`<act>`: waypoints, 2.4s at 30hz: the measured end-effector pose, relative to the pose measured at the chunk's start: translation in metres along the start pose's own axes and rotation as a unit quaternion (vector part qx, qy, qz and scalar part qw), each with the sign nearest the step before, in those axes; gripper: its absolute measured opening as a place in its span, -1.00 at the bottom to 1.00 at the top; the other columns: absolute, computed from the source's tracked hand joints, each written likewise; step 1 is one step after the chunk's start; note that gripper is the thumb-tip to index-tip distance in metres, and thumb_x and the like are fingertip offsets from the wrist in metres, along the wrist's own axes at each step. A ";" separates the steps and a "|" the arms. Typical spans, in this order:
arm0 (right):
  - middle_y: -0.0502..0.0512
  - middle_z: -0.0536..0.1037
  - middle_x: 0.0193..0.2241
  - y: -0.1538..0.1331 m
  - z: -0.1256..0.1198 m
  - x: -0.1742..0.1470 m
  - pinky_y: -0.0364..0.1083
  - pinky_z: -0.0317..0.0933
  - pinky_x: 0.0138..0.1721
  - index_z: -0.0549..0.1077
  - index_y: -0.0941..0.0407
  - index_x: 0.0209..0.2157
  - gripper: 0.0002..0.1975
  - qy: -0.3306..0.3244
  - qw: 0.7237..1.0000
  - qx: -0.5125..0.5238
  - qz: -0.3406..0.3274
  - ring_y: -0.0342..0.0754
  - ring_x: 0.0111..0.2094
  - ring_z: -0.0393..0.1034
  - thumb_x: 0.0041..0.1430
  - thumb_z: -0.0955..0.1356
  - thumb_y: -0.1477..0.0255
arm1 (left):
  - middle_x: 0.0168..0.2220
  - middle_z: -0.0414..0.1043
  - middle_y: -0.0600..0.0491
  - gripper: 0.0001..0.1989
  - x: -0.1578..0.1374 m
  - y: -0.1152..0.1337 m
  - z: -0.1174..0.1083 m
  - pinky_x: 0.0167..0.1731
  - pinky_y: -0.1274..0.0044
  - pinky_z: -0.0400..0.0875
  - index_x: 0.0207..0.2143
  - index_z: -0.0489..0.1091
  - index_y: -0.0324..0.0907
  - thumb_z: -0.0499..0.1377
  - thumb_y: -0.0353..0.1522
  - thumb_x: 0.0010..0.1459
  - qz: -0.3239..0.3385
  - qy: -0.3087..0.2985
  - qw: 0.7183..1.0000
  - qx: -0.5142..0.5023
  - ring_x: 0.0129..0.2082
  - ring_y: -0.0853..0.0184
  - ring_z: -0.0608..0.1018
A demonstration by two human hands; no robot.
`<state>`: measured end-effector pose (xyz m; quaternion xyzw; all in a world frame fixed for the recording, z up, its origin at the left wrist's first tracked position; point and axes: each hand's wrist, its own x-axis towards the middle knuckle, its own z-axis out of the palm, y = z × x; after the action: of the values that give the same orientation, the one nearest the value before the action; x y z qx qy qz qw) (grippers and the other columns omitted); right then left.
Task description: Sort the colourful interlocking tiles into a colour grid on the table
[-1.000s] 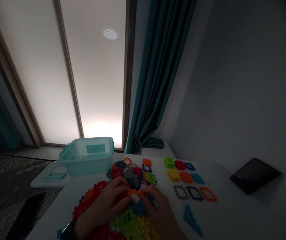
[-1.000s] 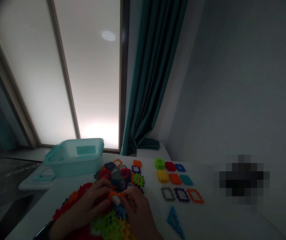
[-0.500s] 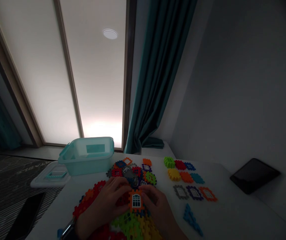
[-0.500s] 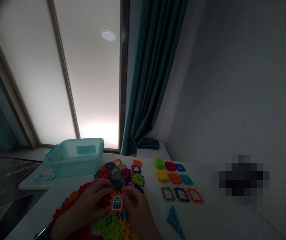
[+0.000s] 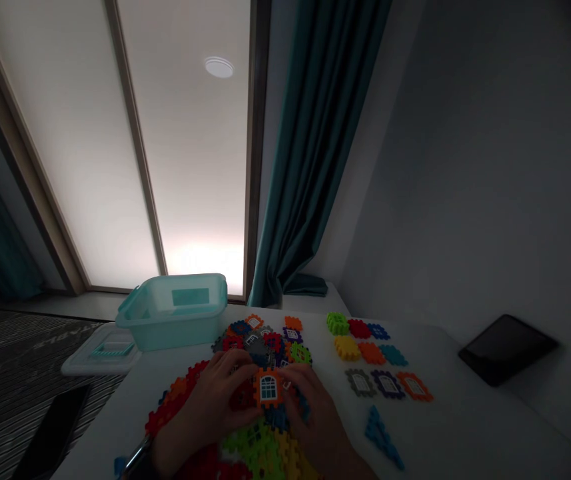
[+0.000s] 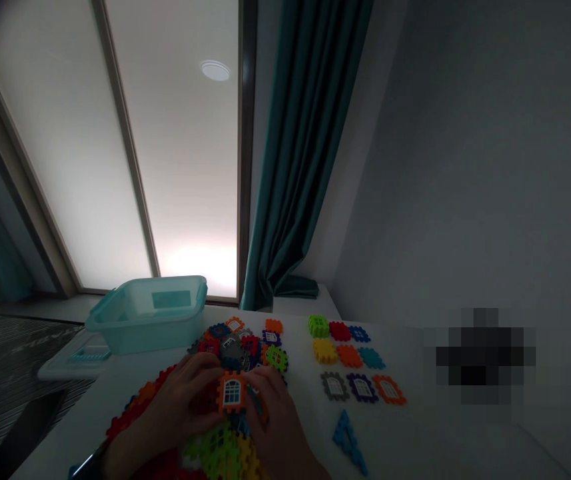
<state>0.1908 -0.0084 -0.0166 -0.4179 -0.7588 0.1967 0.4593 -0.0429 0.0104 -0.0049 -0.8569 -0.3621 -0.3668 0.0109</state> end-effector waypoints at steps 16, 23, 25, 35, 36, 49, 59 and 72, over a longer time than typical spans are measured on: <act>0.16 0.60 -0.03 0.007 -0.011 0.005 0.07 0.48 -0.01 0.46 -0.01 -0.04 -0.81 -0.016 0.976 -0.141 -0.163 0.09 0.00 0.52 0.41 0.28 0.48 | 0.00 0.46 -0.10 -0.54 -0.001 -0.004 0.003 -0.14 0.28 0.54 0.10 0.38 -0.08 0.36 -0.23 0.18 -0.030 0.014 0.999 -0.012 -0.07 0.08 0.55; 0.17 0.60 -0.05 0.003 -0.017 0.008 0.07 0.46 0.01 0.47 0.00 -0.03 -0.80 -0.020 0.975 -0.145 -0.166 0.07 -0.01 0.53 0.40 0.29 0.49 | -0.02 0.47 -0.09 -0.61 0.003 -0.002 0.001 -0.09 0.30 0.53 0.02 0.42 -0.11 0.35 -0.20 0.19 -0.027 0.016 0.999 -0.037 -0.06 0.10 0.54; 0.17 0.61 -0.06 0.002 -0.018 0.009 0.08 0.46 -0.01 0.46 0.00 -0.03 -0.80 -0.014 0.976 -0.141 -0.165 0.08 -0.02 0.53 0.39 0.28 0.49 | -0.01 0.47 -0.10 -0.60 0.005 -0.001 0.000 -0.07 0.30 0.53 0.02 0.43 -0.10 0.35 -0.18 0.18 -0.029 0.013 0.999 -0.040 -0.05 0.09 0.54; 0.16 0.58 -0.09 0.002 -0.032 0.011 0.05 0.45 -0.04 0.44 0.00 -0.09 -0.82 -0.035 0.987 -0.099 -0.119 0.08 -0.03 0.49 0.35 0.29 0.52 | 0.00 0.46 -0.09 -0.59 0.016 0.010 0.007 -0.08 0.32 0.52 -0.02 0.43 -0.11 0.40 -0.22 0.12 -0.052 -0.019 0.997 -0.059 -0.04 0.08 0.55; 0.16 0.58 -0.09 0.003 -0.034 0.010 0.05 0.45 -0.05 0.44 0.00 -0.09 -0.81 -0.036 0.988 -0.100 -0.117 0.08 -0.03 0.49 0.34 0.29 0.53 | -0.01 0.47 -0.08 -0.60 0.017 0.012 0.010 -0.09 0.32 0.52 -0.03 0.42 -0.11 0.40 -0.23 0.12 -0.056 -0.022 0.997 -0.058 -0.05 0.08 0.55; 0.13 0.60 -0.04 0.036 -0.075 -0.010 0.12 0.40 0.06 0.49 -0.03 -0.03 -0.73 -0.021 0.975 -0.193 -0.107 0.08 0.00 0.50 0.32 0.29 0.54 | -0.06 0.49 -0.02 -0.60 0.055 0.041 0.048 -0.15 0.34 0.44 -0.11 0.38 -0.09 0.43 -0.23 0.07 -0.032 -0.085 0.996 -0.011 -0.13 0.08 0.55; 0.15 0.59 0.03 0.088 -0.147 -0.044 0.19 0.33 0.16 0.55 -0.02 -0.07 -0.78 0.015 0.981 -0.195 0.016 0.11 0.09 0.47 0.40 0.28 0.34 | -0.17 0.51 0.03 -0.68 0.087 0.077 0.096 -0.16 0.41 0.45 0.04 0.33 -0.09 0.22 -0.31 0.25 -0.023 -0.150 0.982 -0.114 -0.17 0.17 0.58; 0.21 0.58 -0.03 0.150 -0.231 -0.086 0.17 0.31 0.13 0.54 0.07 -0.10 -0.75 0.040 0.971 -0.177 0.155 0.14 -0.01 0.47 0.36 0.27 0.29 | -0.06 0.45 -0.01 -0.76 0.119 0.124 0.129 -0.02 0.33 0.37 -0.03 0.44 -0.07 0.28 -0.29 0.25 0.134 -0.232 0.960 -0.078 -0.06 0.13 0.51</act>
<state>0.4779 -0.0123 -0.0492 -0.6122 -0.6888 0.1110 0.3720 0.1710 0.0292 0.0071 -0.9572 -0.2068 -0.1805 -0.0915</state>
